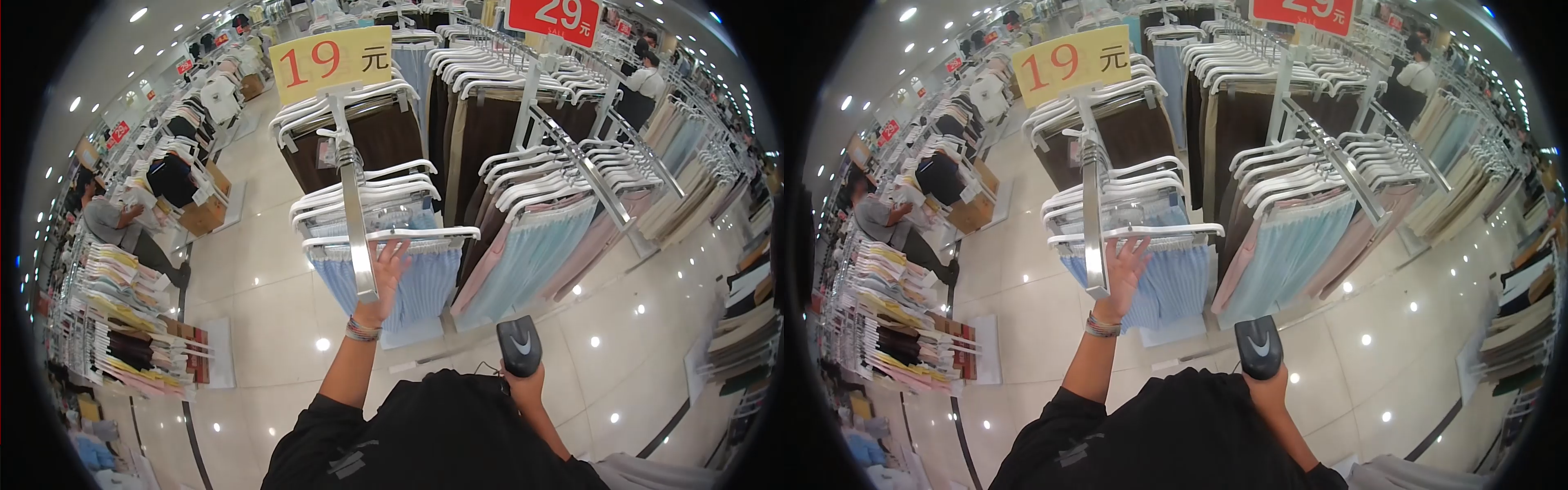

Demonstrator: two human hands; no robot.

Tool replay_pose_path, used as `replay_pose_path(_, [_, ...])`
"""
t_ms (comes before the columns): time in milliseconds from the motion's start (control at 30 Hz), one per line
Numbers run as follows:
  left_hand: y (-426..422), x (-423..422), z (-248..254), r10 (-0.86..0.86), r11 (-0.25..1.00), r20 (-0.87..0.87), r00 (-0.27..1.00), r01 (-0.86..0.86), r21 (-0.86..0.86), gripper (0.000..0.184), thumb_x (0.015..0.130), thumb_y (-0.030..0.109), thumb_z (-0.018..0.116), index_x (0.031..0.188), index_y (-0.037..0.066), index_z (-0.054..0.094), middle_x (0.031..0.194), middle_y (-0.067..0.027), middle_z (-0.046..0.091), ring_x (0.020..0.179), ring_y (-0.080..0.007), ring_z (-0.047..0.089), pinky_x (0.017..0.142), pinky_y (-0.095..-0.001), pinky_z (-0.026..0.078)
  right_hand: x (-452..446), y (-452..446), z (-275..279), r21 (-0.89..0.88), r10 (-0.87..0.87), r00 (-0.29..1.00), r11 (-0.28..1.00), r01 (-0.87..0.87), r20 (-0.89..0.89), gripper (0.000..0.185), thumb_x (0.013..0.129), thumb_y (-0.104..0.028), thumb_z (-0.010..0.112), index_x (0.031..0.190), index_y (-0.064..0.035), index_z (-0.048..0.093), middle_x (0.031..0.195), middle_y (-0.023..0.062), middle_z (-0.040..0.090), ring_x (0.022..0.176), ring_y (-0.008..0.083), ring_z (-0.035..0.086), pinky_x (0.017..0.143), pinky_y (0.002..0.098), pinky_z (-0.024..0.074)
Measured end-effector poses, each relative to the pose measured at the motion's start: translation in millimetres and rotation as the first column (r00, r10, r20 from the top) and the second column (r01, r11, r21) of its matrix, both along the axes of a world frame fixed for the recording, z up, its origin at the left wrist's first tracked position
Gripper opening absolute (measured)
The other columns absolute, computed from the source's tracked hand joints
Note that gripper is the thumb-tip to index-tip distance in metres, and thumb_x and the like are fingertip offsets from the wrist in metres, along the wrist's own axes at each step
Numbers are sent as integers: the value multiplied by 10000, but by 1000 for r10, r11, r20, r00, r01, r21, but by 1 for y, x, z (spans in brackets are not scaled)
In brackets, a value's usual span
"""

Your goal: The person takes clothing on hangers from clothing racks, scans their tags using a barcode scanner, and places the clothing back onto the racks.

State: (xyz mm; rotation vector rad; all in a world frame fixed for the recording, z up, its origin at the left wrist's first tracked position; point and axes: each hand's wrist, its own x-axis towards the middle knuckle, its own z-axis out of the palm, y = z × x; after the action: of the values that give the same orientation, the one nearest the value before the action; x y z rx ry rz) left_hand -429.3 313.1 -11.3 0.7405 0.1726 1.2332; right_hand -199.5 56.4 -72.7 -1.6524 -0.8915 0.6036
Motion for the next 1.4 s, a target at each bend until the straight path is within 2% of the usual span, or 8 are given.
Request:
replay_pose_path(267, [-70,18,10,-24,998,-516,856,-9,-62,544,957,99,493,1436,80,238,1278,-111,503,1157,-234,533,962,-361,432,27,-11,39,-57,-2,963,998,-14,-270,294,722,19,747,970,34,589,809,74,649,696,143,626,636,272,493])
replay_pose_path(433, [-117,40,17,7,999,-612,791,-28,-25,754,854,21,639,1468,29,203,1007,-30,539,879,-110,523,843,-256,440,62,-41,33,-31,-30,972,999,23,-234,201,762,12,723,919,21,598,751,56,637,656,124,612,597,257,474])
replay_pose_path(667, [-168,66,38,72,997,-771,633,-30,68,669,826,-17,656,1425,13,358,866,26,489,801,-60,468,727,-211,405,116,-113,14,-55,-47,968,998,34,-245,169,780,-23,726,893,13,605,699,43,626,629,122,605,580,248,459])
replay_pose_path(867, [-229,73,80,131,988,-775,618,-15,154,631,813,145,692,1369,-21,445,961,-6,539,865,-77,483,812,-218,397,146,-158,-17,-61,73,982,994,-85,-175,233,750,-29,752,928,23,610,792,69,656,685,141,633,631,275,490])
replay_pose_path(967, [-248,74,69,192,974,-551,812,-86,211,857,742,438,709,1359,-78,413,1236,-120,528,1153,-185,462,1068,-345,297,147,-165,23,-40,230,968,971,-235,-100,309,714,-28,766,977,30,614,883,96,677,785,169,655,718,301,508])
replay_pose_path(1133, [-281,87,78,66,994,-363,929,-30,104,910,758,453,702,1402,-72,331,1445,-207,342,1388,-311,261,1154,-442,183,146,-169,64,-5,448,877,890,-456,-176,501,684,-90,790,1134,17,599,1036,147,681,963,206,658,832,321,495])
replay_pose_path(1300, [-299,86,82,-68,996,-266,962,82,42,995,758,549,670,1458,-13,240,1537,-187,96,1382,-345,240,1007,-359,448,143,-169,88,74,598,789,801,-594,-140,598,695,-141,800,1220,-5,548,1051,134,674,970,210,657,836,324,495])
replay_pose_path(1400, [-309,83,81,-79,989,-231,970,105,106,878,821,610,565,1458,62,308,1548,-213,78,1329,-405,338,1031,-387,422,139,-166,109,63,641,762,767,-638,-93,549,698,-148,784,1185,-23,563,1010,142,671,942,259,662,809,330,498])
